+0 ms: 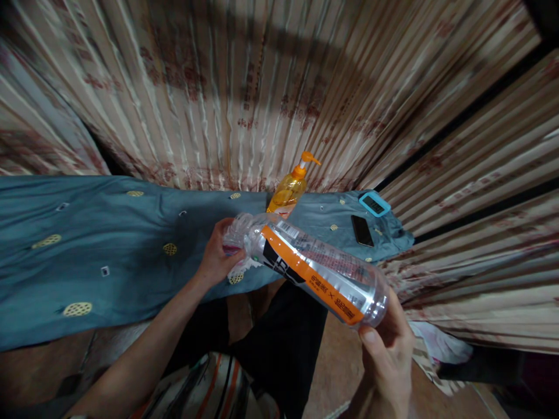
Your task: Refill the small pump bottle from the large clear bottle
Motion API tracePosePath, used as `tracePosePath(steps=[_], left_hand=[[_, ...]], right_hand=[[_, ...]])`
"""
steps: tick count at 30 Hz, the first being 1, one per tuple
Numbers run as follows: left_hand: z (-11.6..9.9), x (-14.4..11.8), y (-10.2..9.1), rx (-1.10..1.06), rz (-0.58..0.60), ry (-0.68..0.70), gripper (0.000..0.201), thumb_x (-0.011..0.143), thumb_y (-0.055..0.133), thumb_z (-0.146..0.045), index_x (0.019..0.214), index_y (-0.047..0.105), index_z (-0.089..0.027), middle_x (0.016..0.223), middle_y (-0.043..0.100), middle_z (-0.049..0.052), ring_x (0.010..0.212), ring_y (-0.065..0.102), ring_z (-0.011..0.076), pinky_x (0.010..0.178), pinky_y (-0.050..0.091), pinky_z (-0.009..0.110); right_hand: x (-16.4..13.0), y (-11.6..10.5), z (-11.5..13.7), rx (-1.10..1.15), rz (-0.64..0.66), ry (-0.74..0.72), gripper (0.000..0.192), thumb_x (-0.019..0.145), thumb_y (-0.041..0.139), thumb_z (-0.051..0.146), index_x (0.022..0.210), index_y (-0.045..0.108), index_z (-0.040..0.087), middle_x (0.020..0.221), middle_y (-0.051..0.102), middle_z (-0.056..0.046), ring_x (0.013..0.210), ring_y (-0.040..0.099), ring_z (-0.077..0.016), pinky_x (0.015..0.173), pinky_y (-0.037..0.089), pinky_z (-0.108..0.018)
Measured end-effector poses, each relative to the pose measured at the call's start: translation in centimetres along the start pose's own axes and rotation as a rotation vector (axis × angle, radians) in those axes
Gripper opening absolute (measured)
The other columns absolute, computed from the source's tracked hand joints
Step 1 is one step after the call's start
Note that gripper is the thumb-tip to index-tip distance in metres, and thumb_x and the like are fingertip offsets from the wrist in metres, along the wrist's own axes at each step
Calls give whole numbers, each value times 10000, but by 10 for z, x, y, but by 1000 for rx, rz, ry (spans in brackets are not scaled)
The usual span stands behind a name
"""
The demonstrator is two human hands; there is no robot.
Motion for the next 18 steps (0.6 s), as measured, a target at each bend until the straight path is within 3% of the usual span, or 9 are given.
tracePosePath(steps=[10,18], left_hand=[[-1,-1,-1,29,-3,19,643,756,767,-315,1310,461,-201,1260,612,99,1166,636,267,1028,531,472],[-1,0,-1,3,6,-7,649,743,775,-318,1303,462,-220,1264,609,99,1178,630,277,1030,522,487]], right_hand=[[-1,2,2,57,3,2,578,783,728,411,1318,655,202,1343,684,-108,1284,618,-306,1032,499,-392],[1,2,3,30,12,-15,541,782,736,405,1290,674,229,1289,717,-86,1161,689,-282,971,531,-364]])
Point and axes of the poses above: each hand's wrist, its own x-axis towards the middle knuckle, its own y-axis out of the palm, z = x × y, the point moved 6 cm from there along x, towards the middle knuckle
